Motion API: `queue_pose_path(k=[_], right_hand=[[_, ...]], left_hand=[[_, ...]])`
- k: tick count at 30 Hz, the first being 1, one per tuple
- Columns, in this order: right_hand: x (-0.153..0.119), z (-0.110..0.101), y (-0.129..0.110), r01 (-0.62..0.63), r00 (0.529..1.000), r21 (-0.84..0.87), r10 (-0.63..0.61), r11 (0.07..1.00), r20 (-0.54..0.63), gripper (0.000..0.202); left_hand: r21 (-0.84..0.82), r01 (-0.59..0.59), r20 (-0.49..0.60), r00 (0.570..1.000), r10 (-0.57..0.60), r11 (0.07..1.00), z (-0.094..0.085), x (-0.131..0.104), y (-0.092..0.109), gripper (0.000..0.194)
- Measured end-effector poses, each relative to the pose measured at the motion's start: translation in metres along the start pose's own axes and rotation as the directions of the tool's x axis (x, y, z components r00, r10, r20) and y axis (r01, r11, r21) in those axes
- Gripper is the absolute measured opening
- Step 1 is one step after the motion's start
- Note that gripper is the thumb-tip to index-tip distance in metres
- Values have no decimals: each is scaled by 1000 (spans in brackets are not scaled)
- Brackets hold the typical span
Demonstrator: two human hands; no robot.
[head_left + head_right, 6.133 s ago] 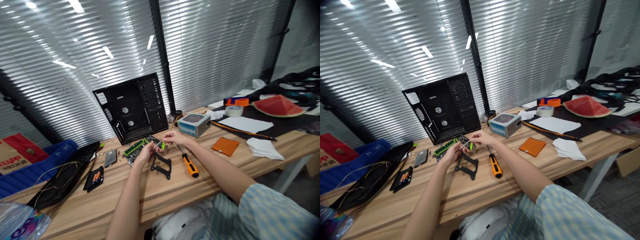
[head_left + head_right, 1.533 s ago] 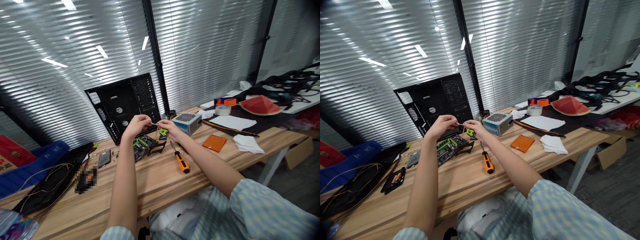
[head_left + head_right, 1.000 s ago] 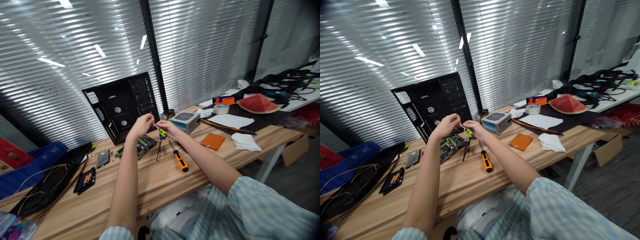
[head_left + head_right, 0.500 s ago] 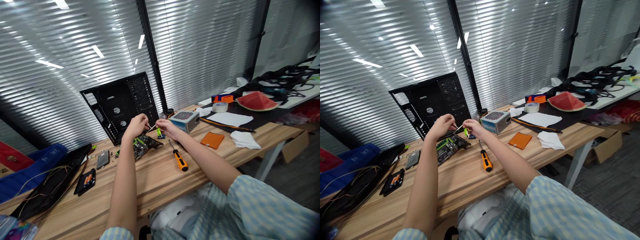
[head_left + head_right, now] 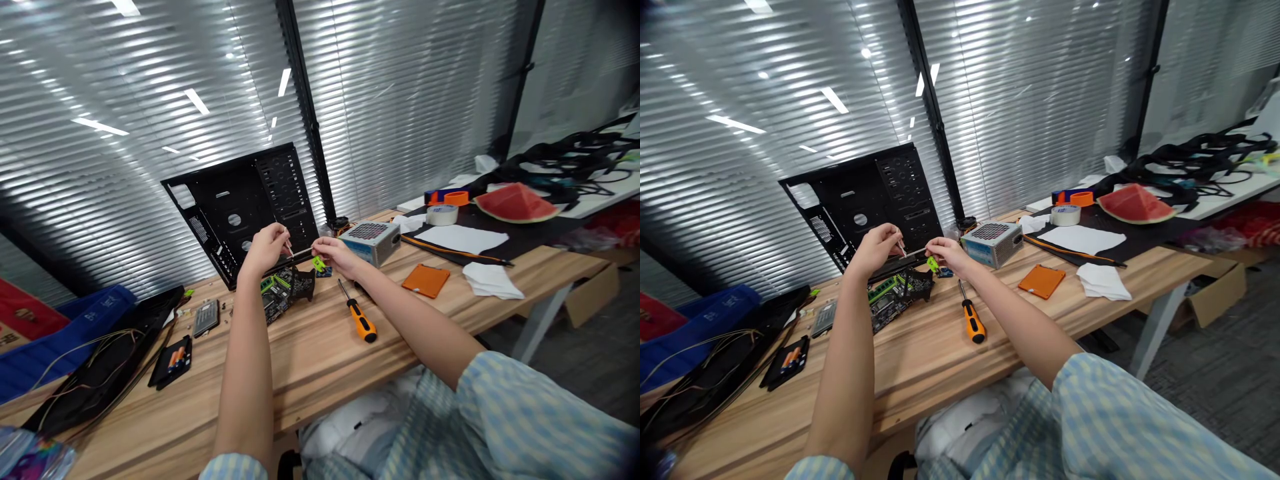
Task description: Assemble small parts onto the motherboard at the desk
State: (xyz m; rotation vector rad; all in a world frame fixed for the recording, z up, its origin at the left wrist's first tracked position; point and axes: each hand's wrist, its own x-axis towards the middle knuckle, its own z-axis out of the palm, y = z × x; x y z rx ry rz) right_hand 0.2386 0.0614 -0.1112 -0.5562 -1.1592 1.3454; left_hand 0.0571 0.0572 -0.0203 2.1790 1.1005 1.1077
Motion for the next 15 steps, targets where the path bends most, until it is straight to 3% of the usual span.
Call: queue_pose_path(k=[15], right_hand=[[-5, 2, -6, -2, 1000, -52, 3, 999, 24, 34]], left_hand=[[-42, -8, 6, 1000, 8, 999, 1, 0, 1, 13]])
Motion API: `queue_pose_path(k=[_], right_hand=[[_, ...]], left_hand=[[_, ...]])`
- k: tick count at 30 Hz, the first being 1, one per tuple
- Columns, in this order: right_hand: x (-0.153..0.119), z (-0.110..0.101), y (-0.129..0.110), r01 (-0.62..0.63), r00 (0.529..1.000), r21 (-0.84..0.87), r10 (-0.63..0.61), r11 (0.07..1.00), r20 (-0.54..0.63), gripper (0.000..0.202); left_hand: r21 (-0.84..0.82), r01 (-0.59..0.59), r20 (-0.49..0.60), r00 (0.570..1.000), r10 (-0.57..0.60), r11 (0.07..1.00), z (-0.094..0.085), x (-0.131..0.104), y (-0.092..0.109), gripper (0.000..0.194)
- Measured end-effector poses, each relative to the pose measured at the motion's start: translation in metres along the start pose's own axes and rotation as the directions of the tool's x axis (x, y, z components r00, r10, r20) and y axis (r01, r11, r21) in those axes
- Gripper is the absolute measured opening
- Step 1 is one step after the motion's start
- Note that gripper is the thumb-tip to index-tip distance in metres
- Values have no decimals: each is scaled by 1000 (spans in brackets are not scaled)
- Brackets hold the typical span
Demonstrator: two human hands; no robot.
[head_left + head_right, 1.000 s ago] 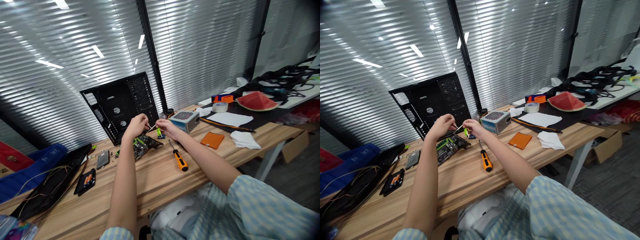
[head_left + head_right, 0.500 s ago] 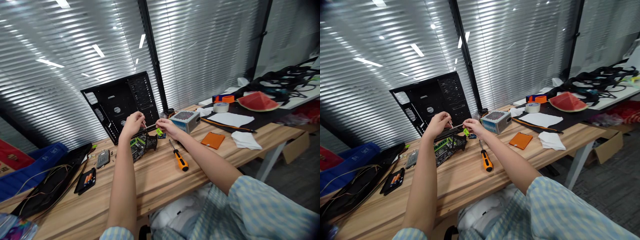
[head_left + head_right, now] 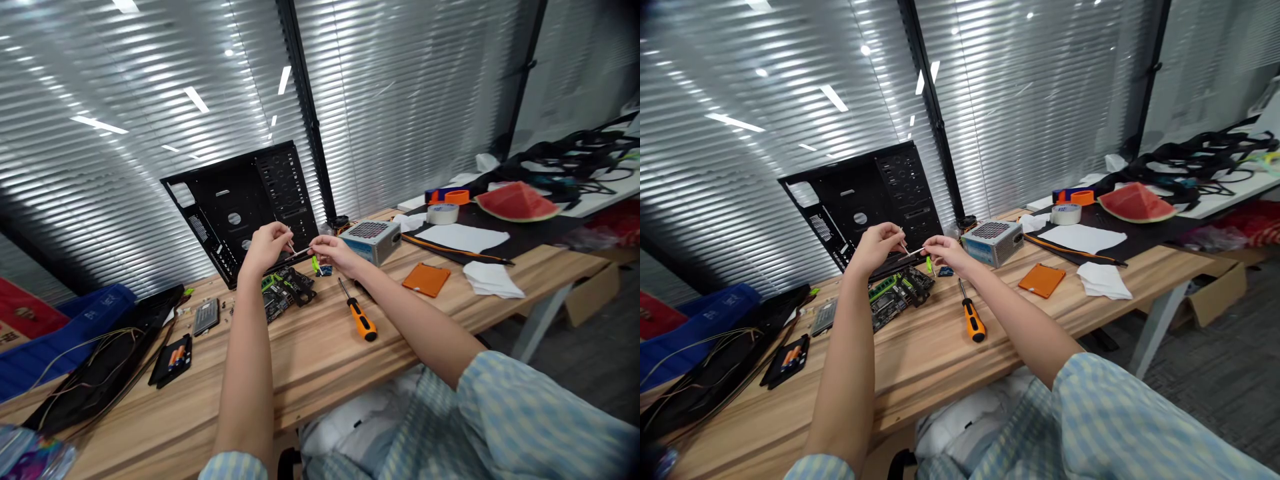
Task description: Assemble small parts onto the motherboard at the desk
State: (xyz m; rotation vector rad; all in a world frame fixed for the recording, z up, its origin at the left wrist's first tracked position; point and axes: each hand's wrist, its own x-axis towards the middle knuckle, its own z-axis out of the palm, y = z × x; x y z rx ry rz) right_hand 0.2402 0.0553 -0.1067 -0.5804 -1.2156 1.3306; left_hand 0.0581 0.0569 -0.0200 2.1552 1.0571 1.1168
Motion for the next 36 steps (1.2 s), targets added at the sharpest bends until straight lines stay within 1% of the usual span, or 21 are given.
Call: queue_pose_path(k=[8, 18, 22, 25, 29, 36], right_hand=[[2, -2, 2, 2, 1000, -17, -2, 1000, -26, 35], [6, -3, 8, 71, 995, -132, -79, 989, -59, 37], [6, -4, 7, 90, 993, -156, -101, 984, -62, 36], [6, -5, 7, 122, 990, -174, -133, 977, -54, 35], [6, -6, 8, 144, 986, -185, -156, 972, -51, 35], [3, -5, 5, 103, 992, -180, -113, 978, -48, 35]], left_hand=[[-16, -2, -12, 1000, 2, 1000, -3, -1, 1, 15], [3, 13, 3, 1000, -13, 1000, -4, -3, 5, 18], [68, -15, 5, 1000, 15, 998, -4, -5, 9, 18], [135, -30, -19, 999, 33, 990, -4, -7, 13, 17], [183, -31, -55, 998, 42, 983, -4, -8, 18, 17], [122, -13, -100, 995, 26, 992, -4, -6, 12, 19]])
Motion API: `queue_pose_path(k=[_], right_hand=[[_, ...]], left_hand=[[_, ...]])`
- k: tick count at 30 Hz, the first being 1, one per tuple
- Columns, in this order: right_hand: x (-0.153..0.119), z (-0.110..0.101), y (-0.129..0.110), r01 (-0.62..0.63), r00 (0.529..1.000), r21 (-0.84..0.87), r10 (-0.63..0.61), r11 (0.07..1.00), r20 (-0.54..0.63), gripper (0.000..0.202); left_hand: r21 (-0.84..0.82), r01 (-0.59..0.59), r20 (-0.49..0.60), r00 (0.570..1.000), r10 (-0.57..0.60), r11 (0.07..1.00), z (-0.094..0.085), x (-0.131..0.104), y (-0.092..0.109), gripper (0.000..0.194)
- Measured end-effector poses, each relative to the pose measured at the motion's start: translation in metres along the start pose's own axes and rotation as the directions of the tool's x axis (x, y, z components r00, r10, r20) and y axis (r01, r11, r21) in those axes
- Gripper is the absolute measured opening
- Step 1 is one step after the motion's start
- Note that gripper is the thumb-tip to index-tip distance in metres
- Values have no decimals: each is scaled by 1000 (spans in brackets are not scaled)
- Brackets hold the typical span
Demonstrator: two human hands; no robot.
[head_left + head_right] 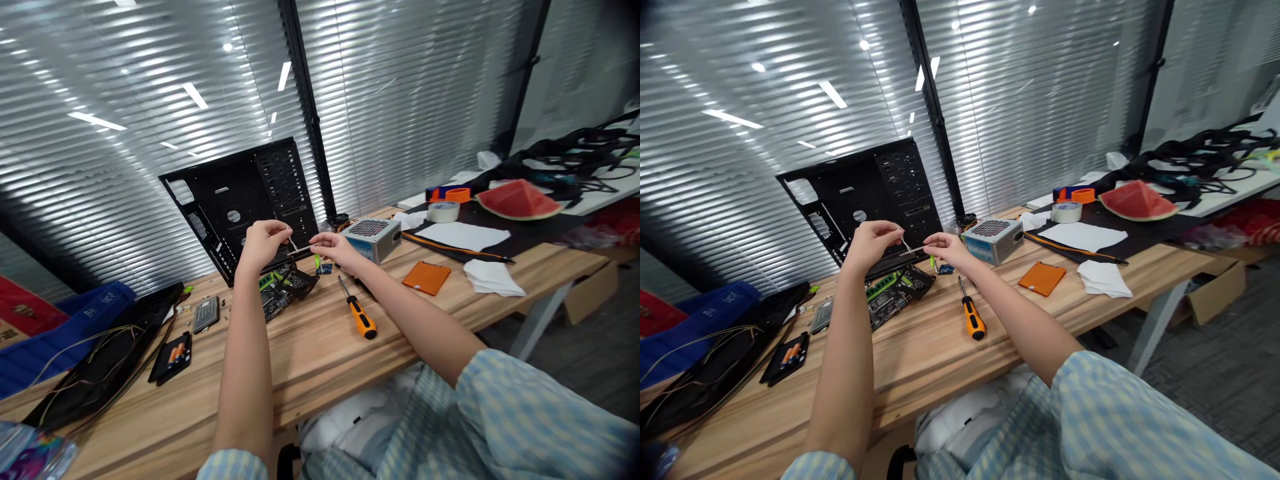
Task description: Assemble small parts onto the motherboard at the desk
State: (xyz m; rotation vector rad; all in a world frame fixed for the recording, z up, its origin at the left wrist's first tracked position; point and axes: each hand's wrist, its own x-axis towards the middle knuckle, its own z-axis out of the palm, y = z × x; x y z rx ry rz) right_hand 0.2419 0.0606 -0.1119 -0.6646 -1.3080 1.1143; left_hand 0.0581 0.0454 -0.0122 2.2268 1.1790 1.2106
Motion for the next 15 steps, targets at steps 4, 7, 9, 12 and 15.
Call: queue_pose_path(k=[4, 7, 9, 12, 15], right_hand=[[0, 1, 1, 23, 1000, 27, -24, 999, 20, 35], [0, 1, 3, 33, 999, 26, -34, 999, 19, 33], [1, 1, 3, 34, 999, -2, -34, 999, 5, 31], [1, 1, 4, 43, 999, -50, -43, 998, -9, 27], [2, 2, 4, 54, 999, -61, -54, 997, -2, 28]], left_hand=[[-21, 3, -3, 1000, -3, 1000, 1, 0, -1, 19], [-21, 6, 5, 1000, -6, 1000, 1, -1, 3, 18], [-5, 2, 9, 1000, -2, 1000, 1, -2, 6, 18], [24, 0, 10, 1000, 0, 1000, 1, -4, 10, 17], [66, 1, 12, 1000, -2, 998, 2, -5, 13, 18]])
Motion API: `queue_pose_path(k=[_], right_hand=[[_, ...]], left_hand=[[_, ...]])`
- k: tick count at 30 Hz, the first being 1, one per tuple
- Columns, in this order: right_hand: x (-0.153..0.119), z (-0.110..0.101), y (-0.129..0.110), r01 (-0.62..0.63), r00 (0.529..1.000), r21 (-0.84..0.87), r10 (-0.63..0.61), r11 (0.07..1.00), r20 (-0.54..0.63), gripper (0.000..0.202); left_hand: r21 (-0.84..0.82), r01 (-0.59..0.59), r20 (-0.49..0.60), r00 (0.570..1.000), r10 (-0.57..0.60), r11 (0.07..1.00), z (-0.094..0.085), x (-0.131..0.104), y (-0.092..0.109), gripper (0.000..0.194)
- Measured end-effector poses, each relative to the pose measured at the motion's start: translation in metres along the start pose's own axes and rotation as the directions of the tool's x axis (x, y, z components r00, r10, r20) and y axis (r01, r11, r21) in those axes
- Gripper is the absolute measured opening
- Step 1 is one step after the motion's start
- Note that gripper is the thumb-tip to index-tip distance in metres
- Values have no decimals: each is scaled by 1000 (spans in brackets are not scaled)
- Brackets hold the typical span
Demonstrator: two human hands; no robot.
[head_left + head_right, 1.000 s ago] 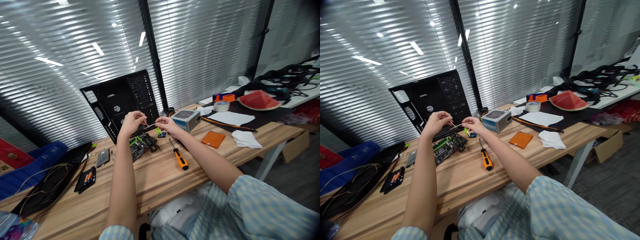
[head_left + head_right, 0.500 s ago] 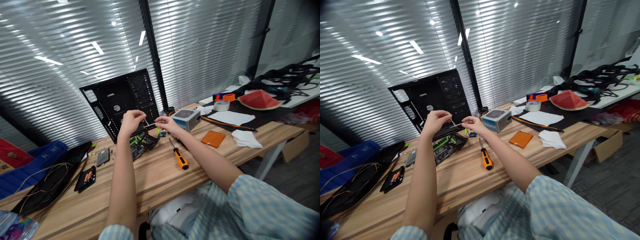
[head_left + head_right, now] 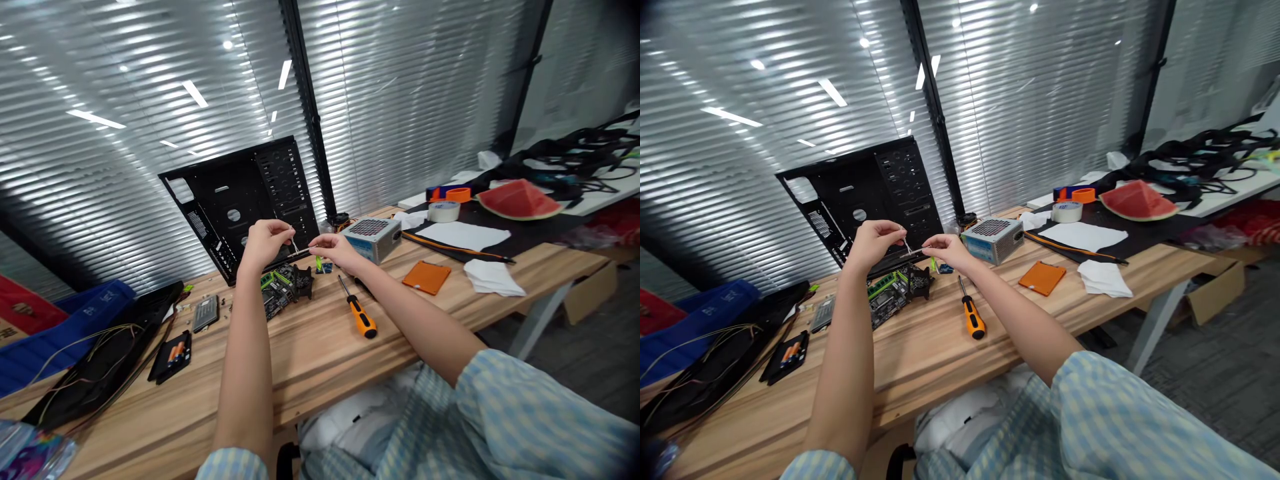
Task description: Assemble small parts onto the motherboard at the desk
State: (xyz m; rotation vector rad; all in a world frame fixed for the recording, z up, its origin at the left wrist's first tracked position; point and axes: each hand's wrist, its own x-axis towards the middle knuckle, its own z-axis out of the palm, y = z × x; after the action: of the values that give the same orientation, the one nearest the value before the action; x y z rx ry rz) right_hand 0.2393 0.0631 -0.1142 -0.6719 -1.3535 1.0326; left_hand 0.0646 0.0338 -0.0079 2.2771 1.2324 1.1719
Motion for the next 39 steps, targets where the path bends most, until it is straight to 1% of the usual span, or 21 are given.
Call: queue_pose_path(k=[6, 15, 23, 30, 39], right_hand=[[-1, 2, -2, 6, 1000, 7, -6, 1000, 8, 29], [-1, 1, -3, 18, 1000, 18, -18, 1000, 15, 30], [-1, 1, -2, 17, 998, 77, -21, 997, 53, 43], [-2, 2, -3, 27, 999, -22, -26, 999, 25, 35], [-1, 1, -4, 39, 999, -7, -39, 999, 18, 36]], left_hand=[[49, -9, 1, 1000, 9, 999, 3, 0, 2, 18], [28, -4, -3, 1000, 4, 1000, 2, 1, 0, 17], [-2, 3, -19, 1000, -3, 1000, 1, 2, -2, 16], [-5, 1, -23, 1000, -1, 1000, 1, 2, -2, 15], [-4, -5, -24, 1000, 5, 1000, 0, 2, -5, 15]])
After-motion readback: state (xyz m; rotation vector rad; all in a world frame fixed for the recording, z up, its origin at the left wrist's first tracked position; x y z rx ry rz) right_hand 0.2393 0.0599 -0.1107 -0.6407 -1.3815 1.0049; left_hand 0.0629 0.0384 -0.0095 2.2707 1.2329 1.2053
